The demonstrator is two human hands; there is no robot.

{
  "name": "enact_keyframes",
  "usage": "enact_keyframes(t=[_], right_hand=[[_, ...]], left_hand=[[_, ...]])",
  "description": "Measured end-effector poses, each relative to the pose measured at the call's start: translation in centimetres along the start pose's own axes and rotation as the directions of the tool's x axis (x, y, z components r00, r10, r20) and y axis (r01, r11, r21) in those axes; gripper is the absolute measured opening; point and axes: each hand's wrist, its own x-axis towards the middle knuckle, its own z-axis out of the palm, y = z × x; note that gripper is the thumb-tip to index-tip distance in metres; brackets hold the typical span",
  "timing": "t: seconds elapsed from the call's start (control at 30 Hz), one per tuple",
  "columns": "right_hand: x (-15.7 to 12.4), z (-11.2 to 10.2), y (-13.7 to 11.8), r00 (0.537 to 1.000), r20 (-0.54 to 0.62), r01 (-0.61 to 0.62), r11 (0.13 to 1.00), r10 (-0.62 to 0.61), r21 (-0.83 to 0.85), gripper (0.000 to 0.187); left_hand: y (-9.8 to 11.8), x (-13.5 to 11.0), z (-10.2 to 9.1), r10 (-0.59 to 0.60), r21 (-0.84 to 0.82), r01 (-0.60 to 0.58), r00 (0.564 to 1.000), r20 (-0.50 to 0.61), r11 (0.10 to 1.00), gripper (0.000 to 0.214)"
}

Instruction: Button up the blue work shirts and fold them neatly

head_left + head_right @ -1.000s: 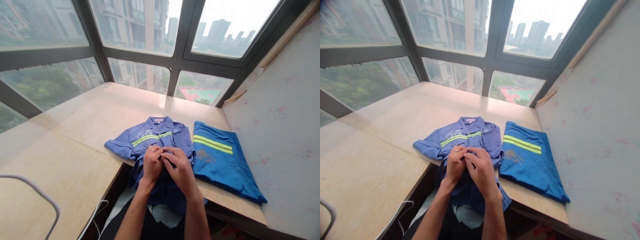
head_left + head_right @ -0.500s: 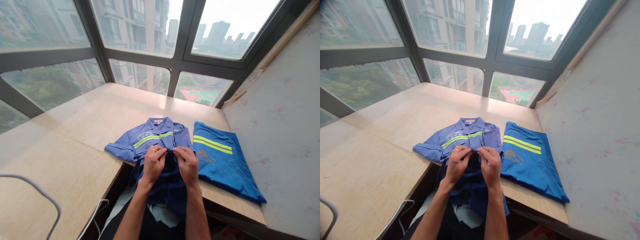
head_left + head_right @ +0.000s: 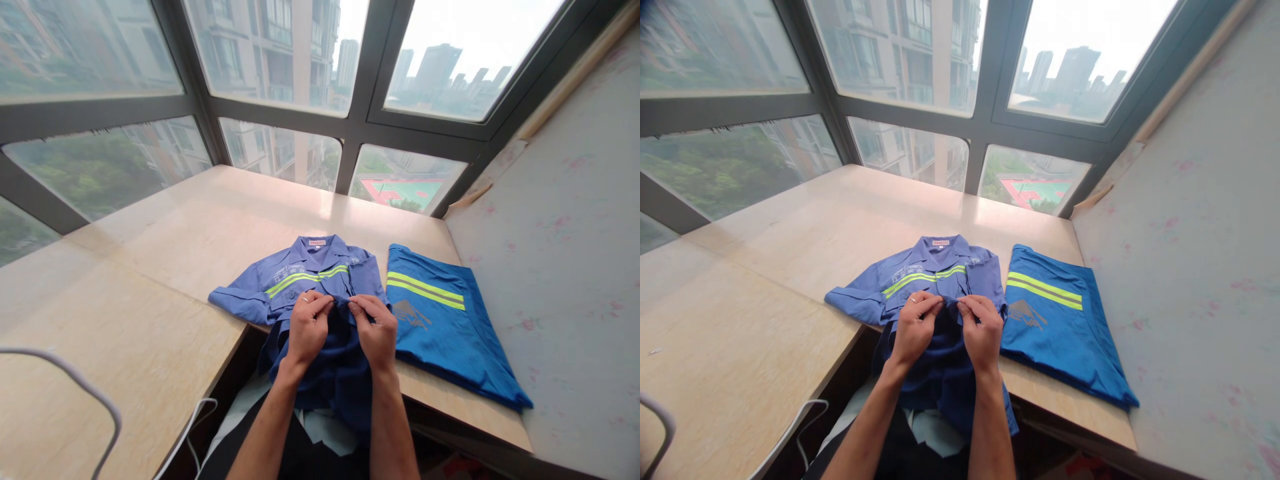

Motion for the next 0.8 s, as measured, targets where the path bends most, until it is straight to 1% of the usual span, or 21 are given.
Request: enact_keyframes(t=[0.1,0.13,0.2,0.27,0.3,0.37,0.43,0.5,0.53,0.57,0.6,0.67,0.73,0.8], right_hand=[[0.1,0.0,0.4,1.000,0.008,0.003,1.000,-0.003,-0.016,0.018],[0.2,-0.2,0.8,1.000,-0.006,0.002,0.999,-0.002,-0.035,0.019],[0.2,-0.7,2.0,0.996,-0.084,-0.023,0.995,0.015,-0.101,0.021],[0.2,-1.5,3.4,0.984,-0.170,-0.083,0.982,0.055,-0.167,0.024],[0.1,-1.8,4.1,0.978,-0.190,-0.117,0.976,0.082,-0.182,0.025],[-0.1,-2.3,5.2,0.969,-0.198,-0.180,0.969,0.145,-0.169,0.027],[-0.3,-2.3,5.5,0.953,-0.223,-0.237,0.963,0.205,-0.128,0.029],[-0.4,-2.0,5.2,0.933,-0.269,-0.277,0.955,0.241,-0.105,0.030],[-0.4,-1.9,5.0,0.927,-0.285,-0.285,0.952,0.244,-0.110,0.030],[-0.3,-1.8,4.7,0.927,-0.292,-0.283,0.950,0.237,-0.129,0.029],[-0.3,-1.7,4.3,0.932,-0.289,-0.273,0.948,0.219,-0.162,0.027],[-0.2,-1.7,3.4,0.952,-0.269,-0.216,0.945,0.147,-0.247,0.024],[-0.1,-1.7,2.1,0.971,-0.237,-0.111,0.943,0.035,-0.314,0.028],[0.0,-1.4,0.6,0.981,-0.175,0.024,0.947,-0.084,-0.320,0.037]], left_hand=[[0.2,0.0,0.0,-0.036,-0.034,0.036,0.999,0.004,0.999,0.022],[0.3,0.1,-0.2,-0.048,-0.058,0.048,0.999,0.004,0.997,0.021],[0.2,0.3,-0.8,-0.081,-0.133,0.079,0.997,-0.014,0.988,0.020],[0.0,0.5,-1.7,-0.130,-0.205,0.113,0.989,-0.072,0.972,0.017],[-0.3,0.6,-2.0,-0.161,-0.231,0.132,0.981,-0.111,0.964,0.015],[-0.8,0.7,-2.4,-0.240,-0.289,0.180,0.953,-0.186,0.940,0.015],[-1.4,0.8,-2.3,-0.351,-0.390,0.240,0.905,-0.242,0.889,0.019],[-1.9,0.9,-2.2,-0.457,-0.488,0.285,0.844,-0.279,0.825,0.022],[-2.0,0.9,-2.2,-0.492,-0.510,0.302,0.820,-0.293,0.805,0.023],[-2.1,0.9,-2.3,-0.510,-0.507,0.319,0.806,-0.300,0.801,0.024],[-2.2,0.9,-2.5,-0.510,-0.475,0.339,0.808,-0.295,0.812,0.025],[-2.0,0.9,-2.9,-0.477,-0.361,0.379,0.845,-0.240,0.852,0.027],[-1.6,0.8,-3.1,-0.451,-0.252,0.408,0.881,-0.144,0.878,0.028],[-1.0,0.7,-2.9,-0.448,-0.207,0.428,0.892,-0.064,0.880,0.031]])
